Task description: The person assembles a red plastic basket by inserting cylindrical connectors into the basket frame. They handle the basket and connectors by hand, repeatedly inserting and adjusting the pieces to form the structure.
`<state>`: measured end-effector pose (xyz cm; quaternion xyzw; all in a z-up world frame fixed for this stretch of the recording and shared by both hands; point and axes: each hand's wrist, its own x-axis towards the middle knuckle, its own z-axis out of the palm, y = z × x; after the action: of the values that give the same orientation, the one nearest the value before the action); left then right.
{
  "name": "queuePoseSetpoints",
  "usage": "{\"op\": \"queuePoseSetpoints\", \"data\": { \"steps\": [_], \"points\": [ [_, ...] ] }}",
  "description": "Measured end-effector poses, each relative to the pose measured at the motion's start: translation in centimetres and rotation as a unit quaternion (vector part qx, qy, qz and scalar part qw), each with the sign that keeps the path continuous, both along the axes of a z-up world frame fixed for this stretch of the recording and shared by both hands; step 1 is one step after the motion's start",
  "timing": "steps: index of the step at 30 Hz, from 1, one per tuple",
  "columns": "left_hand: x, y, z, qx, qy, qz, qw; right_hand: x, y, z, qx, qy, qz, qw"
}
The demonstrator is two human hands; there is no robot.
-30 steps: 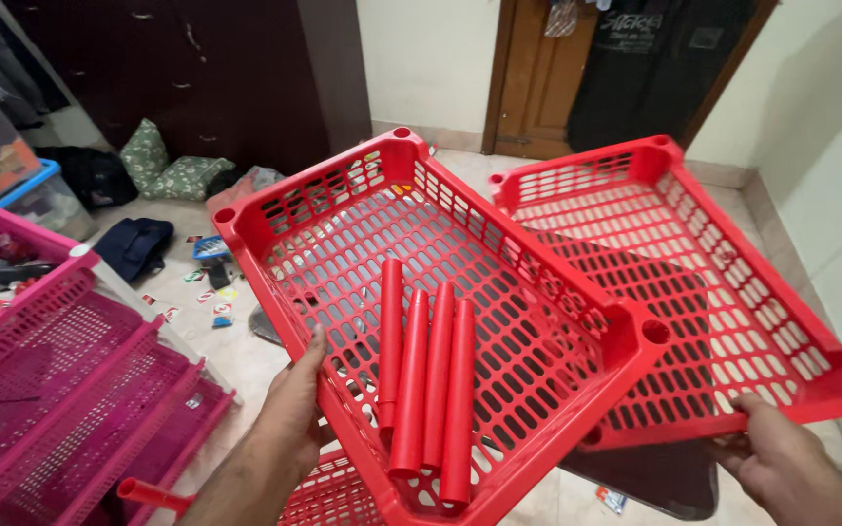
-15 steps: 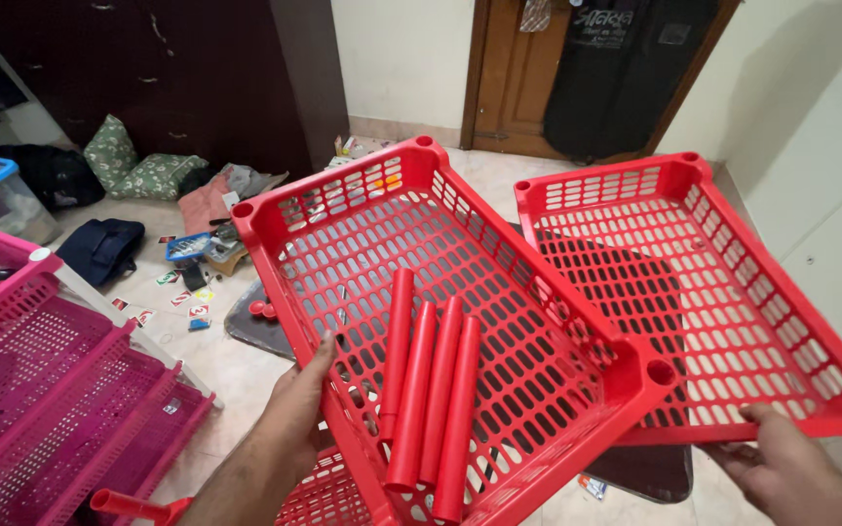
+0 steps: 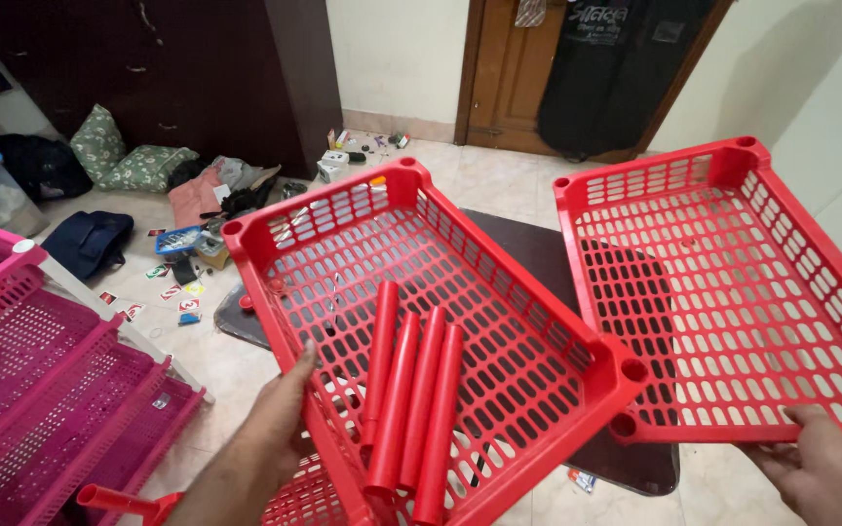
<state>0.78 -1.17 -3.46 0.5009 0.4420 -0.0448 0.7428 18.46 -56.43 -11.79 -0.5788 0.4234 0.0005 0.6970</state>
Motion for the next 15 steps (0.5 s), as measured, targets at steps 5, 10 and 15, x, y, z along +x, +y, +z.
{"op": "queuePoseSetpoints", "data": {
  "steps": [5, 10, 15],
  "points": [
    [0.7, 2.5, 1.1, 0.001, -0.016, -0.012, 1.000, -1.2, 1.5, -1.5, 0.018, -0.001, 0.082, 0.996],
    [1.9, 2.5, 2.6, 0.001, -0.025, -0.017, 1.000, -2.3, 5.9, -3.2, 0.067, 0.050, 0.123, 0.989],
    [3.5, 0.4, 4.2, -0.045, -0.058, -0.051, 0.996, -4.7, 13.2, -3.4, 0.148, 0.068, 0.167, 0.972]
  ]
}}
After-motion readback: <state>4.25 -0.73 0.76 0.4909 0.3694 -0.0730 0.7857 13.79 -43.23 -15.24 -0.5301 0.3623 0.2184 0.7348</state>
